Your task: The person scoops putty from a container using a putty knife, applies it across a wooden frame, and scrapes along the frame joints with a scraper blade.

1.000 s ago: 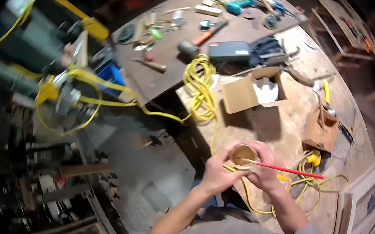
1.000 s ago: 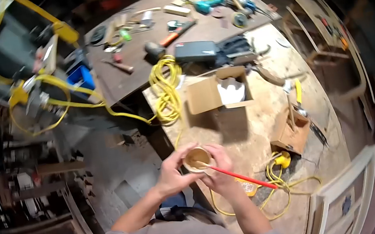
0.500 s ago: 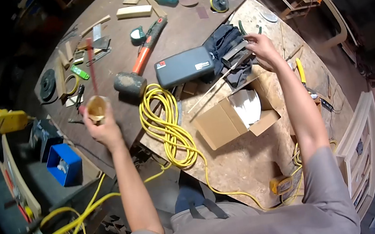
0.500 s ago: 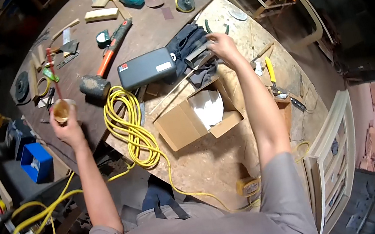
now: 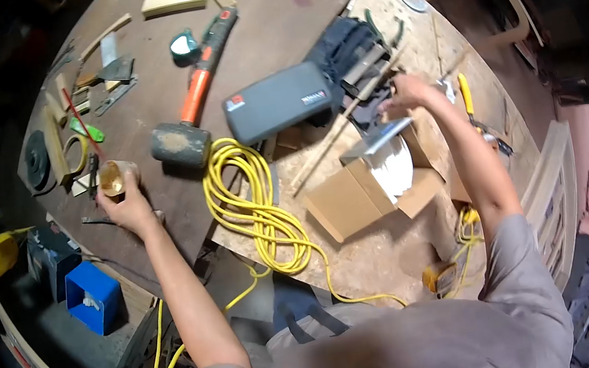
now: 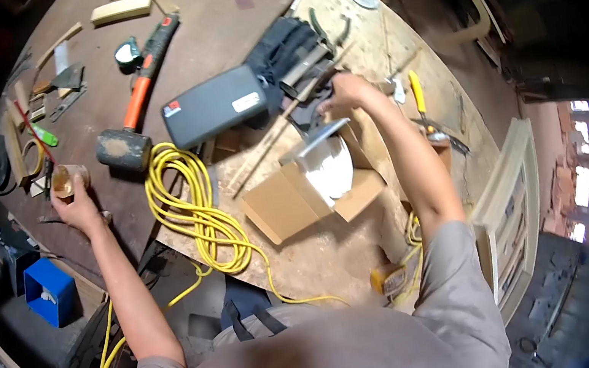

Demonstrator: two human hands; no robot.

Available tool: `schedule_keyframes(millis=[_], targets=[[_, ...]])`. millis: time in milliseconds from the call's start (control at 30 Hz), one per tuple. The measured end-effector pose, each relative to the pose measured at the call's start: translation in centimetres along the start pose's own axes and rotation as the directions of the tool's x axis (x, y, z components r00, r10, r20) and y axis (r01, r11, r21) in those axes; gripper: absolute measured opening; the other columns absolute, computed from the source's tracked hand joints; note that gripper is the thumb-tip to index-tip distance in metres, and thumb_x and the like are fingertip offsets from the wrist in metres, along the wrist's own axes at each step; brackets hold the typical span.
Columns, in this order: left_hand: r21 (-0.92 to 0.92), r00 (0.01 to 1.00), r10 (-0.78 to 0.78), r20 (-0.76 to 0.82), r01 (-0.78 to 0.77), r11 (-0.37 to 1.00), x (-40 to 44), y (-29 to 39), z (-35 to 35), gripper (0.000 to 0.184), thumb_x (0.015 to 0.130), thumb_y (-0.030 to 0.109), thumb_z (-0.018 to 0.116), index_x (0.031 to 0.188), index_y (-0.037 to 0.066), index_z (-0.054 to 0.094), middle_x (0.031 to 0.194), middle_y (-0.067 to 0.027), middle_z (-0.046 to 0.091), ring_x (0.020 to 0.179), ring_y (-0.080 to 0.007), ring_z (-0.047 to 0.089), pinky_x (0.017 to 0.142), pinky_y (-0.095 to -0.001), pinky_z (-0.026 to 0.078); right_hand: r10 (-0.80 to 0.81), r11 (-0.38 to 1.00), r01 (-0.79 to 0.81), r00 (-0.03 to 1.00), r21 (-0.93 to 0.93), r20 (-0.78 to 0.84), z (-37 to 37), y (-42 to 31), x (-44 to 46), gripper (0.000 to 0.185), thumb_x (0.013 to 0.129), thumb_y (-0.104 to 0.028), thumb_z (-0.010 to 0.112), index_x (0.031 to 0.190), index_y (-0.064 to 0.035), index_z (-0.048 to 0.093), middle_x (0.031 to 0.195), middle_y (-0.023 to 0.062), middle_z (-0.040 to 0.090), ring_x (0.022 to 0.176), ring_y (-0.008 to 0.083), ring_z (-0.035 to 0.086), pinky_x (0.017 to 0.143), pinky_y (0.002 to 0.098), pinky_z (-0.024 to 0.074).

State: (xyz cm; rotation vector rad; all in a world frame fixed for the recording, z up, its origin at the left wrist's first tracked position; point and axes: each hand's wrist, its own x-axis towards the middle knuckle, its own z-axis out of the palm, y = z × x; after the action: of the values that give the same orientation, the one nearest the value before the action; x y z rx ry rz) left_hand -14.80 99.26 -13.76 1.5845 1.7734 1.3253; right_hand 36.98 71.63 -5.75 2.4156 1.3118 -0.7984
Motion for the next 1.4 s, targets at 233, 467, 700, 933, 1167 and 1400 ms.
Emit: schedule_keyframes(millis=[233, 467, 700, 933, 1167, 1400], targets=[[0.017, 0.999, 0.036, -0.033, -0.036, 0.999, 0.0, 1.1, -0.5, 0.062, 0.072, 0.014, 0.087, 0.125, 0.002, 0.058, 0.117, -0.0168, 0.063, 0.113, -0.032, 0.061, 0.1, -0.0414, 0.047, -0.059, 0.996, 0.04, 0.969, -0.085, -0.239, 5.0, 1.3, 2.9, 0.035, 0.08, -0.018, 0.068, 0.114, -0.0109, 0.066, 0.1, 0.0218, 0.071, 0.096, 0.044, 0.067, 0.081, 0.0522, 0.0545], [-0.013, 0.999, -0.042, -0.026, 0.042, 0.999, -0.5, 1.9, -0.1, 0.062, 0.071, 0.011, 0.088, 0.126, 0.003, 0.061, 0.113, -0.0126, 0.071, 0.107, -0.0281, 0.067, 0.095, -0.0369, 0.052, -0.004, 0.63, 0.349, 0.895, 0.693, -0.447, -10.7, 0.3, -8.6, 0.045, 0.082, 0.007, 0.058, 0.127, 0.0018, 0.06, 0.113, 0.0149, 0.071, 0.104, 0.0229, 0.07, 0.088, 0.0376, 0.0564], [-0.493, 0.926, -0.377, 0.019, 0.336, 0.802, -2.3, 9.3, -4.5, 0.061, 0.086, 0.001, 0.069, 0.143, 0.004, 0.047, 0.123, -0.0146, 0.059, 0.108, -0.0226, 0.061, 0.09, -0.0324, 0.052, -0.225, 0.283, 0.698, 0.715, 0.658, -0.661, -16.5, -20.7, -9.0, 0.021, 0.085, -0.001, 0.075, 0.102, -0.0063, 0.064, 0.089, -0.0025, 0.064, 0.081, 0.0064, 0.062, 0.072, 0.0202, 0.05], [-0.725, 0.807, -0.132, 0.576, 0.579, 0.372, -3.1, 12.1, -6.3, 0.025, 0.097, 0.004, 0.067, 0.121, -0.001, 0.067, 0.112, -0.0088, 0.072, 0.094, -0.0129, 0.069, 0.08, -0.0273, 0.057, -0.56, 0.079, 0.447, 0.76, 0.891, -0.331, -8.5, -38.2, -4.9, 0.012, 0.09, -0.004, 0.076, 0.098, 0.0003, 0.068, 0.082, 0.0002, 0.068, 0.072, 0.0064, 0.062, 0.065, 0.0219, 0.0493], [-0.759, 0.937, -0.336, 0.094, 0.286, 0.585, -0.1, 7.3, -8.8, 0.027, 0.087, -0.009, 0.063, 0.112, -0.004, 0.07, 0.107, -0.0093, 0.071, 0.089, -0.0126, 0.067, 0.081, -0.0243, 0.055, -0.448, 0.019, 0.446, 0.804, 0.895, -0.391, -5.4, -40.5, -3.2, 0.011, 0.09, -0.003, 0.075, 0.095, 0.0016, 0.067, 0.081, 0.0024, 0.067, 0.066, 0.0079, 0.061, 0.059, 0.022, 0.0478], [0.325, 0.978, 0.113, -0.177, -0.051, 0.944, 2.0, 5.3, -7.7, 0.047, 0.084, -0.003, 0.067, 0.131, 0.003, 0.064, 0.134, -0.0228, 0.058, 0.115, -0.0352, 0.062, 0.096, -0.0406, 0.052, -0.593, 0.674, 0.729, 0.629, 0.119, -0.503, -4.2, -42.3, -1.5, 0.052, 0.083, -0.019, 0.079, 0.128, -0.0031, 0.058, 0.092, 0.0254, 0.071, 0.085, 0.0443, 0.069, 0.079, 0.0527, 0.0541]])
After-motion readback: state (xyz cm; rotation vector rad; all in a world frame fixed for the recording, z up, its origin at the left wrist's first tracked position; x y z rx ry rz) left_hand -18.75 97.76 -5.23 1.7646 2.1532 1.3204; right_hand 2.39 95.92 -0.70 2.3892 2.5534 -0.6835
